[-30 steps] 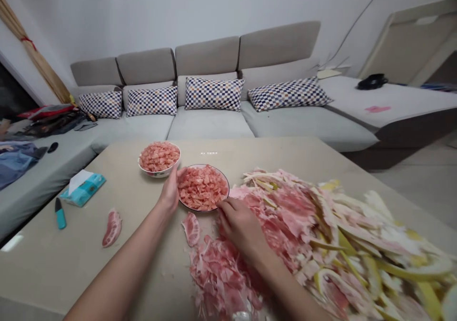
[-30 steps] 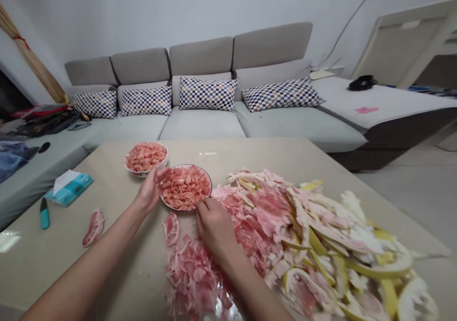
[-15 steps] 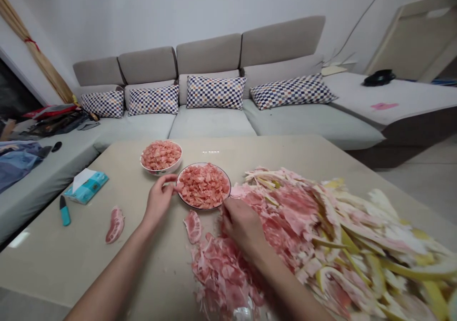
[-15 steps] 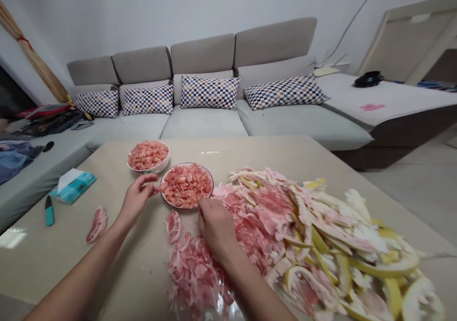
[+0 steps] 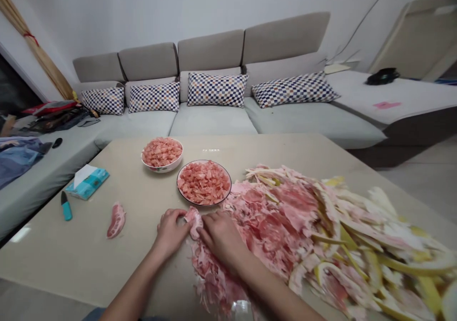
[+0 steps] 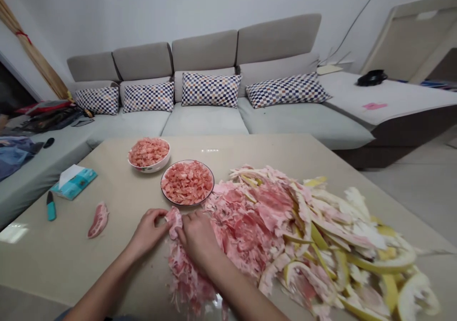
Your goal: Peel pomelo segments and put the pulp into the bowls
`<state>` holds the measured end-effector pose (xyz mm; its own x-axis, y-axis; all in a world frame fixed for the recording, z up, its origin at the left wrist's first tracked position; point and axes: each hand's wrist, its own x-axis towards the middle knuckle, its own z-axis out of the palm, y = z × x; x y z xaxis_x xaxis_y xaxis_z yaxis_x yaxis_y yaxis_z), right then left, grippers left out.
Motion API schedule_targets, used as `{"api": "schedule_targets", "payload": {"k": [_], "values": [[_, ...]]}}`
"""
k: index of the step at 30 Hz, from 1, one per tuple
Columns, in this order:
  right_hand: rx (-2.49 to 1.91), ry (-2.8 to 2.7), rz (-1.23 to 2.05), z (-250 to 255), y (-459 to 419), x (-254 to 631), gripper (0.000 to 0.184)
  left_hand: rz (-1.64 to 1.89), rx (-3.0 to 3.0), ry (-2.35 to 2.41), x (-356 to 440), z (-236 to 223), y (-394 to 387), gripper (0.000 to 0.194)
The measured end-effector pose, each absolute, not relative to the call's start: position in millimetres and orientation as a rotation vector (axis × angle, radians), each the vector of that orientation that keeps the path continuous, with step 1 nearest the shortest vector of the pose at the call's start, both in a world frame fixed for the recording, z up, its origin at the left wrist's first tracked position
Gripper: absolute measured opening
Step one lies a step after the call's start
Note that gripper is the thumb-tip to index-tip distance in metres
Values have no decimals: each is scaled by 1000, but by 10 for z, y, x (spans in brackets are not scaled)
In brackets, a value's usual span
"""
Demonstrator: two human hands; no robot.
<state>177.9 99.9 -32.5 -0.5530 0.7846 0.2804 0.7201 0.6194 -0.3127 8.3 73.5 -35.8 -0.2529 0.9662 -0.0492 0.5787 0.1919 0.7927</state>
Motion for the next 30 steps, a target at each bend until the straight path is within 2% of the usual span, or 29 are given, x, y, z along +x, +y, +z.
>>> {"api": "schedule_targets", "payload": {"k": [5, 9, 12, 16, 20, 23, 25, 28, 30], "values": [[-1112, -2249, 551, -365, 987, 1758, 12, 1097, 1289, 1659, 143, -266, 632, 26], [-1034, -1959, 830, -264, 948, 1753, 25, 1323, 1090, 1442, 204, -78, 513, 23], [-972, -1809, 1070, -155, 899, 1749, 33, 1364, 1037, 1364, 199, 26, 404, 25], [-925, -1584, 1302, -54, 907, 1808, 25, 1480, 999, 1468, 12, 55, 342, 28], [-923, -1344, 1329, 20, 983, 1898, 36, 1565, 928, 1652, -235, 30, 373, 30], [-944, -1418, 1322, 44, 961, 1877, 26, 1459, 908, 1645, -196, 29, 350, 35], [-964, -1482, 1293, 22, 893, 1813, 21, 1344, 852, 1488, -56, 40, 304, 39], [-947, -1570, 1278, -45, 773, 1709, 19, 1205, 758, 1132, 157, 54, 240, 35], [-897, -1666, 1262, -77, 726, 1675, 21, 1241, 743, 1060, 213, 55, 226, 29]]}}
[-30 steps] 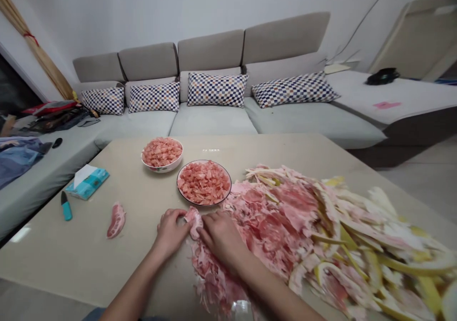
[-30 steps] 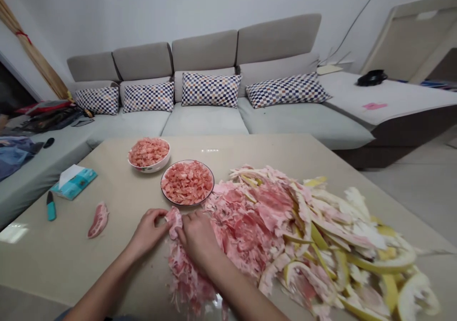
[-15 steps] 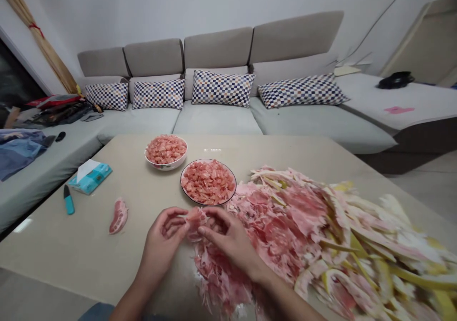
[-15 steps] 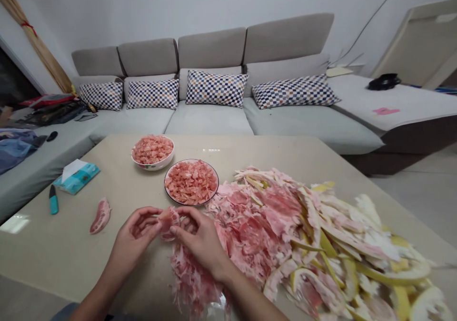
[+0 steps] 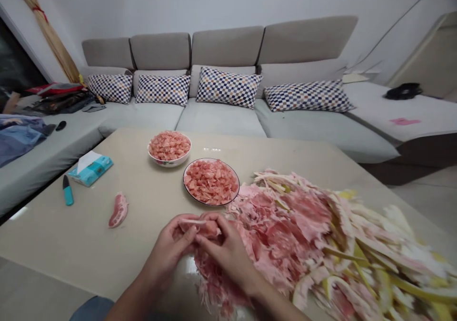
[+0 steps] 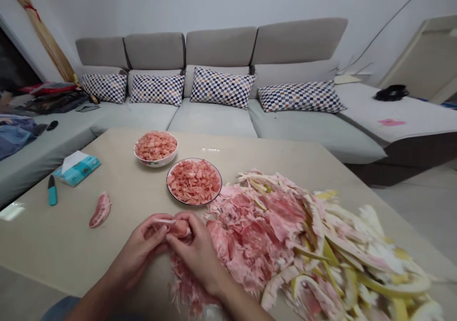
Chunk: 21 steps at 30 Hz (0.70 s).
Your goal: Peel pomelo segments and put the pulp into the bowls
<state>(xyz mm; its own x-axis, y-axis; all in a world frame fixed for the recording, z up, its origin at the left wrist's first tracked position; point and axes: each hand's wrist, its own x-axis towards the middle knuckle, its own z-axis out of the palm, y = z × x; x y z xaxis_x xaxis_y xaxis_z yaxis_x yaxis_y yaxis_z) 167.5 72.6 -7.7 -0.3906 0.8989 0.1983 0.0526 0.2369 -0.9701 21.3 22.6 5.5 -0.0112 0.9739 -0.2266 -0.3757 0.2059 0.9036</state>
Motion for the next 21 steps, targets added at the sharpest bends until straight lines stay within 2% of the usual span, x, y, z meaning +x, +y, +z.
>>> {"api": "schedule_targets", "payload": {"k": [3, 7, 14, 21], "values": [[-840, -1790, 1196, -65, 725, 1689, 24, 1296, 736, 1083, 185, 56, 237, 24], [-822, -1830, 1142, 12, 773, 1755, 6, 1288, 716, 1082, 159, 83, 253, 25], [-816, -1870, 1336, 21, 821, 1774, 15, 1289, 805, 1288, 156, 32, 275, 38], [-875, -1996, 1341, -7, 796, 1785, 14, 1248, 1031, 1485, 133, -31, 286, 38]]}}
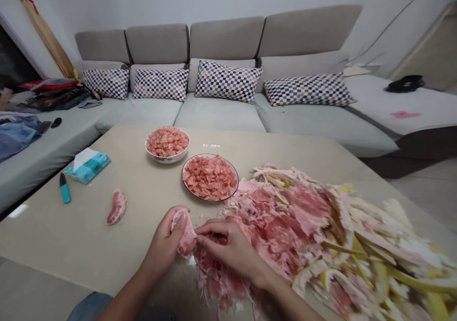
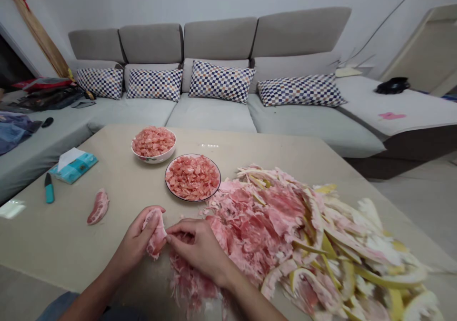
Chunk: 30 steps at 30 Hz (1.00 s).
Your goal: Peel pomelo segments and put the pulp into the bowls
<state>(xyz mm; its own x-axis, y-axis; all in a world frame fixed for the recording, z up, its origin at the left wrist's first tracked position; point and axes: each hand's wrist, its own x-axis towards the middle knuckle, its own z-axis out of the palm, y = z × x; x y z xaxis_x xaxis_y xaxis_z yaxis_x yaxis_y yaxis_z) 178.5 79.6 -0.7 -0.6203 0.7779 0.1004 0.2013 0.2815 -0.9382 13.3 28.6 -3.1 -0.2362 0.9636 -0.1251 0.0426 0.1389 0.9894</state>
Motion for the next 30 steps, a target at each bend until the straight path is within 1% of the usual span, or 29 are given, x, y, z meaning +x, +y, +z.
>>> {"api": "schedule_targets", "payload": {"k": [2, 5, 9, 12, 14, 16, 19, 21, 23, 27, 30], "values": [[-823, -2057, 1280, -7, 783, 1795, 15, 1243, 1058, 1523, 142, -30, 289, 37], [-768, -2177, 1101, -28, 772, 1799, 16, 1243, 1071, 1562, 149, -39, 290, 34], [-742, -2315, 829, -90, 770, 1782, 18, 1207, 1061, 1526, 155, -70, 281, 38], [-789, -2307, 765, -125, 758, 1763, 18, 1151, 1077, 1479, 156, -74, 277, 40], [-859, -2245, 816, -134, 742, 1749, 17, 1119, 1095, 1450, 148, -58, 280, 36], [-949, -2138, 937, -134, 727, 1734, 15, 1092, 1106, 1412, 135, -30, 281, 34], [-1053, -1912, 1283, -122, 735, 1722, 12, 1032, 1085, 1321, 112, 10, 271, 36], [-1056, -1771, 1538, -103, 765, 1728, 10, 1005, 1056, 1245, 101, 26, 258, 39], [-1012, -1688, 1702, -72, 805, 1747, 9, 1019, 1021, 1153, 93, 34, 249, 41], [-894, -1634, 1798, 11, 851, 1797, 18, 1090, 898, 1007, 79, 49, 257, 41], [-902, -1696, 1673, 47, 824, 1804, 17, 1066, 740, 939, 76, 42, 267, 46]]}}
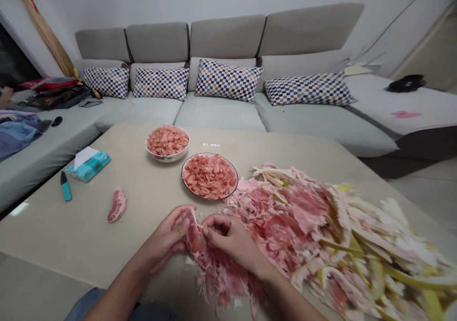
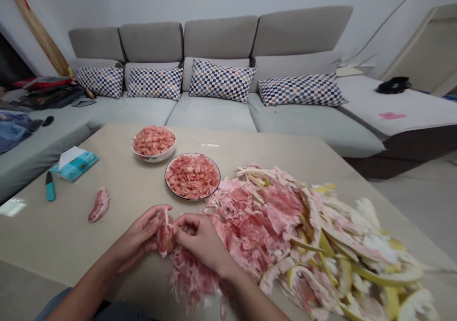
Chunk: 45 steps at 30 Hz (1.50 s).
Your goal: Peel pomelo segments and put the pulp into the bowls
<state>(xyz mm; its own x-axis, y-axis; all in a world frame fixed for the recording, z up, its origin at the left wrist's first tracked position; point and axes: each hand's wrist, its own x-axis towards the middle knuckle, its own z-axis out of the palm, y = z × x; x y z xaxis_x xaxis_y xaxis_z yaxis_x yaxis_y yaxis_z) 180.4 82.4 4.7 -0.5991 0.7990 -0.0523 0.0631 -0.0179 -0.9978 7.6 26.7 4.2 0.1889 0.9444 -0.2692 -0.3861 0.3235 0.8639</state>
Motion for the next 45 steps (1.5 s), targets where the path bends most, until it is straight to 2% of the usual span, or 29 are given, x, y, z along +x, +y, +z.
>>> {"api": "schedule_targets", "payload": {"k": [3, 7, 14, 21, 30, 34, 42, 45], "values": [[-924, -1849, 1440, 24, 762, 1777, 12, 1015, 671, 923, 101, 5, 265, 50], [-897, -1991, 1267, -49, 697, 1733, 16, 990, 768, 1055, 141, -43, 264, 43], [-994, -1704, 1544, -106, 672, 1694, 8, 997, 901, 1015, 74, -5, 286, 38], [-1049, -1487, 1634, -125, 799, 1689, 8, 1113, 699, 964, 16, 86, 274, 19], [-977, -1739, 1512, -33, 813, 1758, 20, 1177, 638, 977, -4, 80, 277, 34], [-955, -1823, 1392, -63, 793, 1739, 17, 1184, 614, 949, 41, 94, 270, 44], [-971, -1661, 1421, -96, 777, 1711, 19, 1083, 521, 1001, 128, -8, 263, 66], [-1000, -1607, 1421, -103, 784, 1709, 23, 1068, 558, 1053, 120, -30, 265, 67]]}}
